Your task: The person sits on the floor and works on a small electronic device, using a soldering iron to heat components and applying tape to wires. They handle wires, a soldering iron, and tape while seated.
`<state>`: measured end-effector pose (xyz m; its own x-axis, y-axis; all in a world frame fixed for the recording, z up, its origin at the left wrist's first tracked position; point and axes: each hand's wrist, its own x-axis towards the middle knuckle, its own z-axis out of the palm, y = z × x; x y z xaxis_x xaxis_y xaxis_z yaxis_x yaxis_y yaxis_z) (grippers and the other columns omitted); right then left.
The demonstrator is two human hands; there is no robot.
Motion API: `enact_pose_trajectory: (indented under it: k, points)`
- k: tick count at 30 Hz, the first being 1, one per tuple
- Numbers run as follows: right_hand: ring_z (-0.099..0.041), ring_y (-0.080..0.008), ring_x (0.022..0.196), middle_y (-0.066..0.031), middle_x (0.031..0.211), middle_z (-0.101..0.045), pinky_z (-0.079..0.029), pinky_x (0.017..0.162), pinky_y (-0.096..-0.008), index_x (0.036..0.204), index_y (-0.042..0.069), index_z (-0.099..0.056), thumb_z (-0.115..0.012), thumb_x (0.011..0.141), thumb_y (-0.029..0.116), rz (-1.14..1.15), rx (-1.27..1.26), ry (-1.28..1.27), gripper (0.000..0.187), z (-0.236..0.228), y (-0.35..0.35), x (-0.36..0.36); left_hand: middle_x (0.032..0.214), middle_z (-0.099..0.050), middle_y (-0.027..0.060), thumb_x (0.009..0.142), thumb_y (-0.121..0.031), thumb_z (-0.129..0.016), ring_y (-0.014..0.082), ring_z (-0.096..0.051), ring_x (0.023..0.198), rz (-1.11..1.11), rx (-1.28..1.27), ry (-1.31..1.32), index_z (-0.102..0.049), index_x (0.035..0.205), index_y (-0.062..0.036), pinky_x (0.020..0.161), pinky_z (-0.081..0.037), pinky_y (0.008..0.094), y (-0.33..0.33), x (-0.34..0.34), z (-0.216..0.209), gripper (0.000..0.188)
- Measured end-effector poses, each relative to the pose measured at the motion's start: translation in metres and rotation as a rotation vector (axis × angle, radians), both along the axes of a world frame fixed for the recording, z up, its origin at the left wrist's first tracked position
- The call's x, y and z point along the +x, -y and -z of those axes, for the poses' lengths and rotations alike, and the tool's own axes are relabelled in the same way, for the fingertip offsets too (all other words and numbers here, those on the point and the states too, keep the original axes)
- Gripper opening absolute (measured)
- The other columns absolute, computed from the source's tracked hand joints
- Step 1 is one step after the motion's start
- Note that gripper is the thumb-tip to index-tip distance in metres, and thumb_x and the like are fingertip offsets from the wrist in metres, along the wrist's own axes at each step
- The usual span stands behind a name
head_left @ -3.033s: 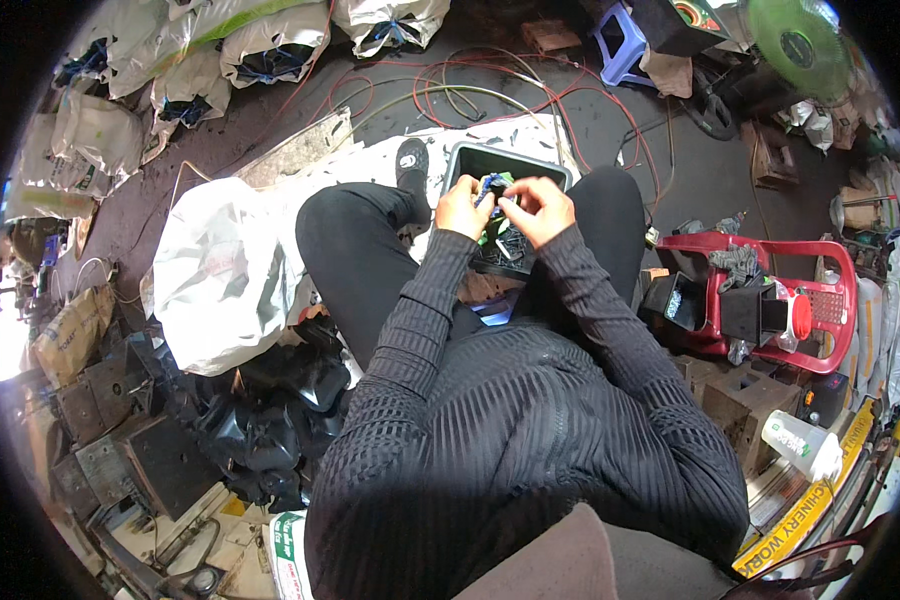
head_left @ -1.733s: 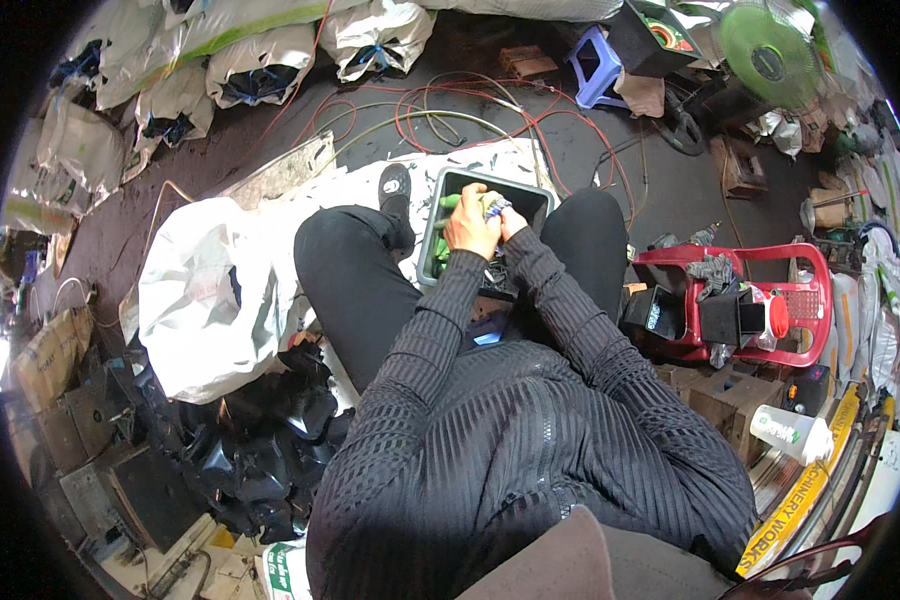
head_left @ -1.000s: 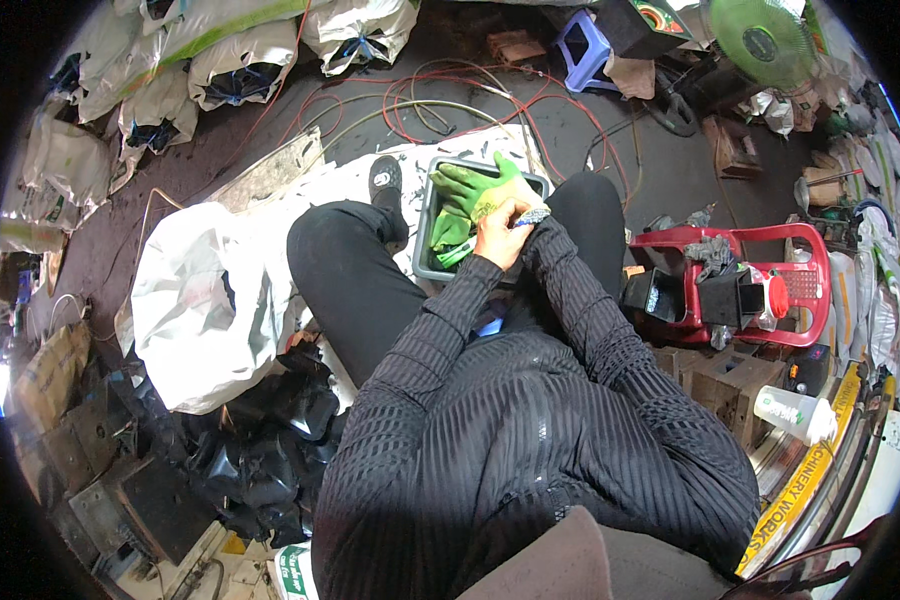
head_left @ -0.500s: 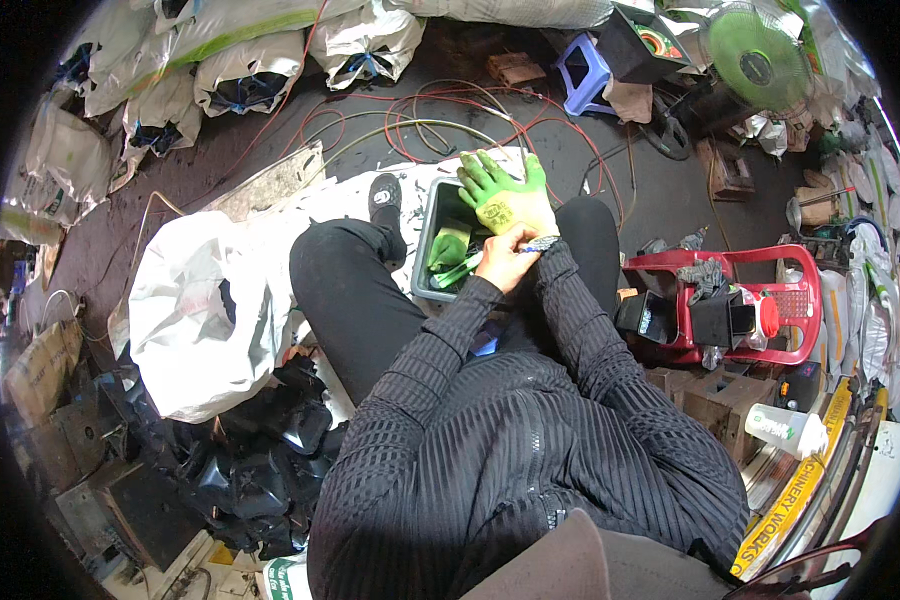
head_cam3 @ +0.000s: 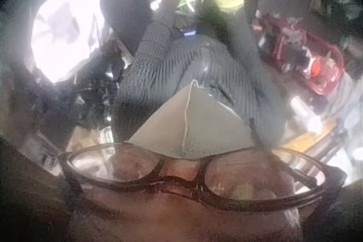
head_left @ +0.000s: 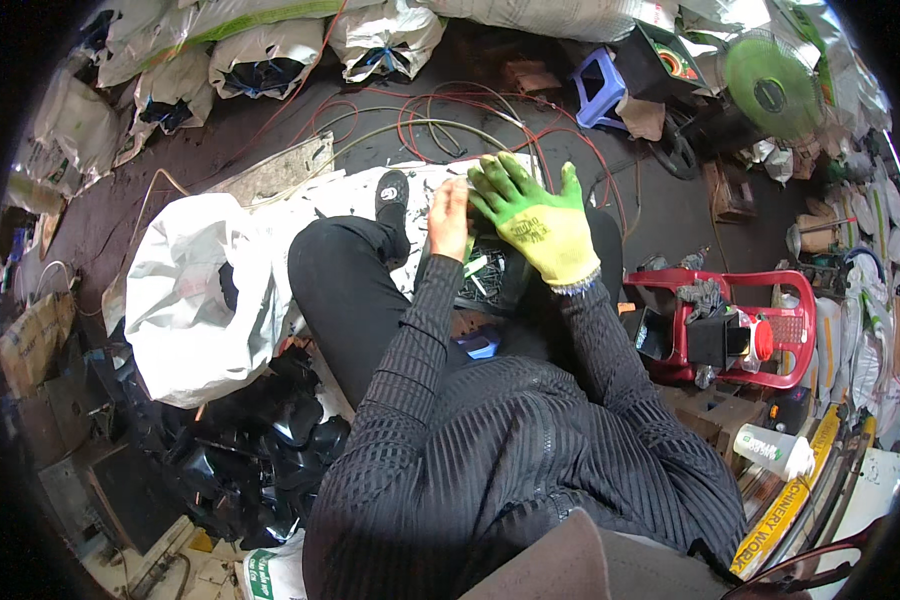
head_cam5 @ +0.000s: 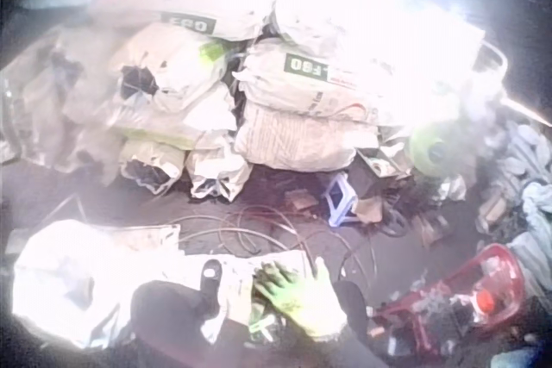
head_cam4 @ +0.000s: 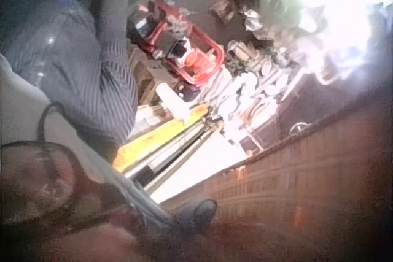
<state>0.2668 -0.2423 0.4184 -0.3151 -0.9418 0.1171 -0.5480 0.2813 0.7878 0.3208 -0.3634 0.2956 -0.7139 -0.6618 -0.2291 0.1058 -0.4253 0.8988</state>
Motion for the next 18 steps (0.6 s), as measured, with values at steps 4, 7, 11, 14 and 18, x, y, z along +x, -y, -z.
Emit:
enact_pose_trajectory:
  k: [4, 7, 11, 14, 18]
  points:
    - [-0.028, -0.0107, 0.135, 0.0075, 0.145, -0.034, -0.021, 0.099, -0.0635, 0.136, 0.028, -0.036, -0.037, 0.090, 0.036, -0.034, -0.141, 0.337, 0.047, 0.001, -0.003, 0.009, 0.102, -0.060, 0.0055, 0.088, -0.027, -0.064, 0.0141, -0.056, 0.092, -0.034, -0.305, -0.244, -0.058, 0.115, -0.0012, 0.085, -0.044, 0.0273, -0.006, 0.000, -0.010, 0.038]
    - [-0.028, -0.0093, 0.135, 0.0075, 0.145, -0.033, -0.019, 0.103, -0.0591, 0.137, 0.026, -0.035, -0.037, 0.090, 0.037, -0.054, -0.167, 0.397, 0.048, 0.004, -0.008, 0.011, 0.099, -0.063, 0.0080, 0.086, -0.020, -0.065, 0.0135, -0.058, 0.088, -0.135, -0.456, -0.148, -0.065, 0.101, -0.0004, 0.078, -0.046, 0.0263, -0.008, 0.006, -0.020, 0.024]
    - [-0.027, -0.0100, 0.135, 0.0054, 0.147, -0.031, -0.015, 0.108, -0.0544, 0.139, 0.024, -0.032, -0.036, 0.090, 0.041, -0.034, 0.038, -0.055, 0.052, -0.005, -0.011, 0.016, 0.078, -0.065, 0.0062, 0.088, -0.017, -0.061, 0.0118, -0.061, 0.074, -0.239, -0.477, -0.087, -0.066, 0.097, 0.0011, 0.069, -0.047, 0.0260, -0.005, 0.008, -0.017, 0.021]
    - [-0.022, -0.0126, 0.138, 0.0046, 0.149, -0.026, -0.012, 0.109, -0.0540, 0.142, 0.025, -0.029, -0.036, 0.090, 0.041, -0.149, 0.230, -0.416, 0.054, -0.020, -0.012, 0.027, 0.078, -0.066, 0.0062, 0.091, -0.018, -0.057, 0.0107, -0.060, 0.067, -0.317, -0.397, -0.040, -0.066, 0.094, 0.0017, 0.060, -0.049, 0.0249, 0.000, 0.004, 0.000, 0.022]
    - [-0.021, -0.0181, 0.140, 0.0008, 0.152, -0.022, -0.019, 0.108, -0.0490, 0.141, 0.016, -0.034, -0.042, 0.085, 0.039, -0.147, -0.189, 0.449, 0.061, -0.021, -0.001, 0.057, 0.080, -0.067, 0.0062, 0.093, -0.018, -0.052, 0.0121, -0.062, 0.062, -0.390, 0.003, -0.115, -0.063, 0.093, 0.0001, 0.048, -0.050, 0.0225, 0.018, -0.003, 0.020, 0.021]
